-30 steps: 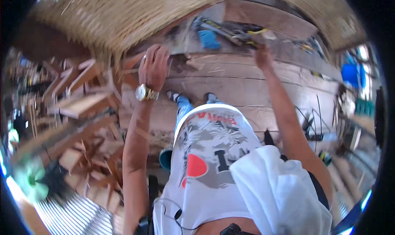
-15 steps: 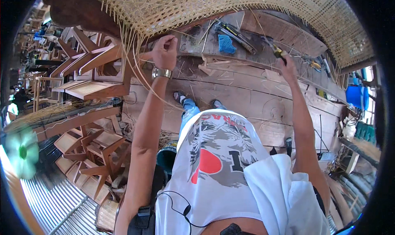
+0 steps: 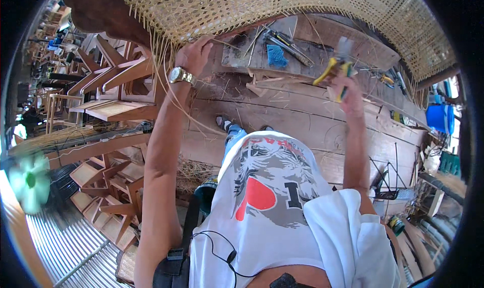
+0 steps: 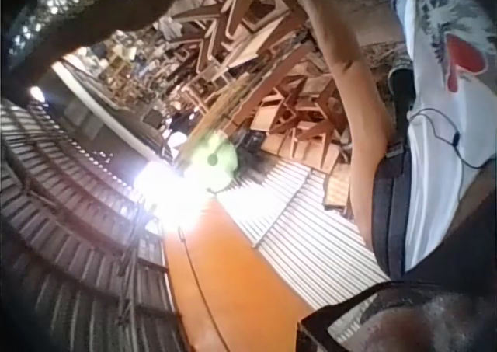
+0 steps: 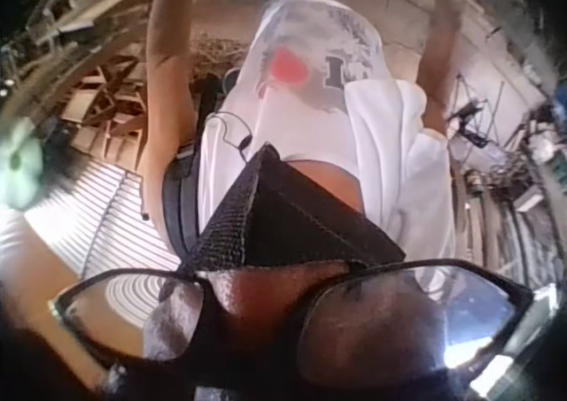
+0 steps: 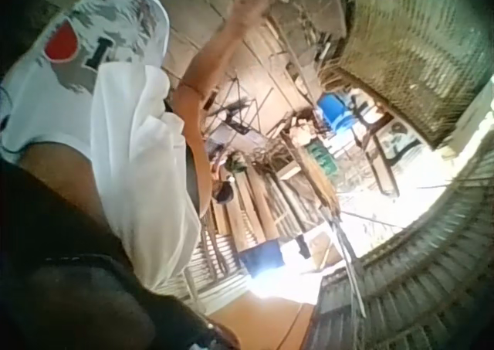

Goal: Weave rattan strips into a wooden chair frame backrest using specialized tools.

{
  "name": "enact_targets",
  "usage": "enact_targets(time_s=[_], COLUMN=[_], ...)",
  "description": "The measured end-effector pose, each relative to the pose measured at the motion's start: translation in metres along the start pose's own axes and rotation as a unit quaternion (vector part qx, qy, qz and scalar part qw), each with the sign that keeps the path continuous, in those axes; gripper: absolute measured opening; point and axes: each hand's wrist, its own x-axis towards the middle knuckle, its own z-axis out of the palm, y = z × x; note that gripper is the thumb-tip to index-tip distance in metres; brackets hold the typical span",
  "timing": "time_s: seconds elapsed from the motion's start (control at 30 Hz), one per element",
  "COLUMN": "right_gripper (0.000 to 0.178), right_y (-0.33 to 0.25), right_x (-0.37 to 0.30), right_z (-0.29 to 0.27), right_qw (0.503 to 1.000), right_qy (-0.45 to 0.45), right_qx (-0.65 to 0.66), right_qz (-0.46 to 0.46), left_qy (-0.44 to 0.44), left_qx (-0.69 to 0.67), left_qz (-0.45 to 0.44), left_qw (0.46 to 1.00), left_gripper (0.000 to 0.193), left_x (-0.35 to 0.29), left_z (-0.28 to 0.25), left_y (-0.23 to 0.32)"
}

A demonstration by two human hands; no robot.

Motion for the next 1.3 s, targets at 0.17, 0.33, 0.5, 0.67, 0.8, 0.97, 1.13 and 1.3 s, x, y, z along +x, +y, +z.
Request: enact_targets(time_s=[0.17, 0.33, 0.5, 0.67, 0.8, 0.97, 1.13, 1.3], right_gripper=[0.065, 0.058, 0.067, 0.081, 0.079, 0.076, 0.072, 0.068], right_y=[0.087, 0.142, 0.144, 0.139, 0.133, 0.123, 0.122, 0.130], right_x=[-0.001, 0.019, 0.047, 0.056, 0.061, 0.064, 0.064, 0.069], right_z=[0.086, 0.173, 0.220, 0.231, 0.230, 0.234, 0.241, 0.241], right_qw=[0.939, 0.909, 0.891, 0.914, 0.906, 0.884, 0.874, 0.876], right_qy=[-0.124, -0.274, -0.277, -0.205, -0.212, -0.240, -0.231, -0.226], right_qx=[-0.320, -0.304, -0.345, -0.345, -0.365, -0.399, -0.427, -0.425], right_qz=[0.023, 0.081, 0.097, 0.064, 0.040, 0.038, 0.010, 0.025], left_qy=[-0.039, -0.014, -0.012, -0.021, -0.038, -0.040, -0.035, -0.037], left_qx=[-0.051, -0.002, -0.049, -0.021, -0.028, -0.015, -0.011, 0.030], left_qz=[-0.051, -0.012, -0.042, -0.037, -0.024, -0.001, 0.001, 0.011], left_qw=[0.997, 1.000, 0.998, 0.999, 0.999, 0.999, 0.999, 0.999], left_gripper=[0.031, 0.027, 0.027, 0.028, 0.029, 0.029, 0.030, 0.030], left_x=[0.005, 0.009, 0.008, 0.010, 0.010, 0.011, 0.011, 0.011], left_z=[-0.020, -0.023, -0.024, -0.027, -0.028, -0.025, -0.023, -0.023], left_y=[-0.001, 0.009, 0.012, 0.015, 0.013, 0.007, 0.004, 0.005])
